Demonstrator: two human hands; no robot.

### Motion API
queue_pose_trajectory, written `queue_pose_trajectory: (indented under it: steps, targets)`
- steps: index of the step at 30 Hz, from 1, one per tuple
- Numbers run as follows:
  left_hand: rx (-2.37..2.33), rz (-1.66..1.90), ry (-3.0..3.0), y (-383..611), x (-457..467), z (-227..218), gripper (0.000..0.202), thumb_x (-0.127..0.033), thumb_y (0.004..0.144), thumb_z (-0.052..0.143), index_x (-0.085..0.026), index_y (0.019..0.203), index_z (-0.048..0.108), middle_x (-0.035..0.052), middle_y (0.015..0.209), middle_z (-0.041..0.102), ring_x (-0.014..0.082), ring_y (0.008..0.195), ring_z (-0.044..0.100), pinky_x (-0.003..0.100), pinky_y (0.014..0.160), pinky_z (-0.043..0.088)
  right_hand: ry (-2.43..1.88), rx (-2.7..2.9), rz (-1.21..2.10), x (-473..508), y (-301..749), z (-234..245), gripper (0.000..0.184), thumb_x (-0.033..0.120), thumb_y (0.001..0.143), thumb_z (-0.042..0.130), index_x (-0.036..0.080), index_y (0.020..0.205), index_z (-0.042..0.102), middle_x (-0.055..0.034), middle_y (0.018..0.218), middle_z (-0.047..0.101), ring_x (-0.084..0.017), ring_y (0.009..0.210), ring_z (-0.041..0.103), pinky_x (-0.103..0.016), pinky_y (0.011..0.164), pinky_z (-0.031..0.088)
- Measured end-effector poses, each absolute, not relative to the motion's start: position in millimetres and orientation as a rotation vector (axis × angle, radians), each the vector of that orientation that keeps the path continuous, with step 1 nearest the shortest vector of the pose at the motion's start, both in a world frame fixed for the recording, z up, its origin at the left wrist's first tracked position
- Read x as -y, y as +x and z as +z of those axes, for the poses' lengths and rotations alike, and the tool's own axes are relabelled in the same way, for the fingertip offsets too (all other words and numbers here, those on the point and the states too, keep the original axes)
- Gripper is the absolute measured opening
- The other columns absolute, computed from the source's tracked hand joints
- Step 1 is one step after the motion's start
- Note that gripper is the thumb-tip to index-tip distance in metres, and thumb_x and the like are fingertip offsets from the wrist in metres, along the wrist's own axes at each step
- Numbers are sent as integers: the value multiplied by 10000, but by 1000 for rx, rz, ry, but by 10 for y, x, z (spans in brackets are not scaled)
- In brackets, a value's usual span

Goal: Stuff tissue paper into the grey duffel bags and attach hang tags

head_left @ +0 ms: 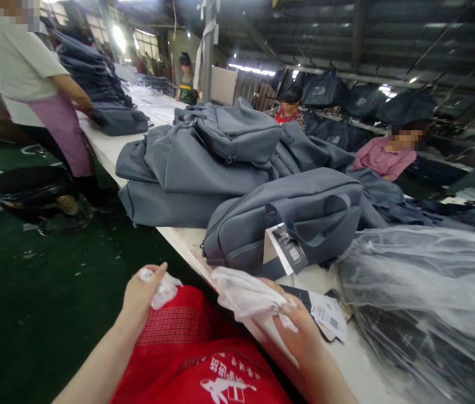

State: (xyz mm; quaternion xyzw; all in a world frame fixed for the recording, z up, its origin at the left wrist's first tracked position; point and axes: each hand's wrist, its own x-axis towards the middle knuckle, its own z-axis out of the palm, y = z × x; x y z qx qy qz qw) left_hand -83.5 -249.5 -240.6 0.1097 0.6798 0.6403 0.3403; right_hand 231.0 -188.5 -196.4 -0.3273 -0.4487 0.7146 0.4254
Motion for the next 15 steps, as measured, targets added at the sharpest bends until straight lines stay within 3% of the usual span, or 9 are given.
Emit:
queue_pose_trajectory:
  steps: [2, 4, 6, 9, 12, 15]
  targets:
    - [-1971, 1400, 508, -789, 2580, -2582, 453, -447, 537, 816, -160, 849, 656, 2, 639, 648, 168, 552, 582, 266, 525, 437, -715, 950, 1902, 1875, 2504, -1884, 238, 449, 664, 717, 230, 726, 650, -50, 780, 634, -230, 831, 620, -442, 926, 460]
    - [-2049, 1218, 718, -740, 2610, -2718, 494, -509, 626, 736, -172, 980, 666, 41, 798, 707, 217, 714, 652, 313, 659, 495, -670, 834, 1919, 1868, 2668, -1871, 223, 394, 678, 720, 228, 644, 575, 24, 557, 464, -141, 572, 514, -415, 846, 494]
    - [-2014, 1215, 849, -725, 2571, -2771, 471, -509, 728, 627, -182, 1065, 658, 73, 989, 718, 245, 913, 665, 350, 822, 500, -726, 782, 1884, 1828, 2819, -1913, 214, 348, 692, 724, 227, 671, 549, 49, 540, 384, -98, 487, 396, -337, 689, 505]
    - [-2055, 1211, 1000, -750, 2401, -2659, 444, -490, 805, 518, -198, 1109, 656, 73, 1042, 717, 257, 1014, 645, 379, 921, 471, -939, 828, 1819, 1685, 3048, -2018, 317, 354, 676, 763, 253, 936, 611, 56, 571, 388, -83, 453, 319, -220, 442, 360]
    - [-2148, 1184, 1185, -759, 2138, -2341, 490, -556, 810, 505, -202, 1115, 655, 68, 985, 721, 271, 977, 651, 391, 914, 474, -1173, 836, 1697, 1494, 3249, -2094, 508, 405, 662, 782, 219, 1099, 601, 76, 540, 355, -66, 417, 251, -186, 374, 220]
    - [-2151, 1137, 1507, -691, 1819, -1943, 572, -600, 791, 510, -198, 1184, 617, 81, 1180, 663, 284, 1093, 606, 396, 983, 439, -1317, 758, 1598, 1309, 3344, -2132, 499, 516, 682, 738, 167, 1023, 639, 67, 516, 366, -63, 409, 268, -193, 377, 208]
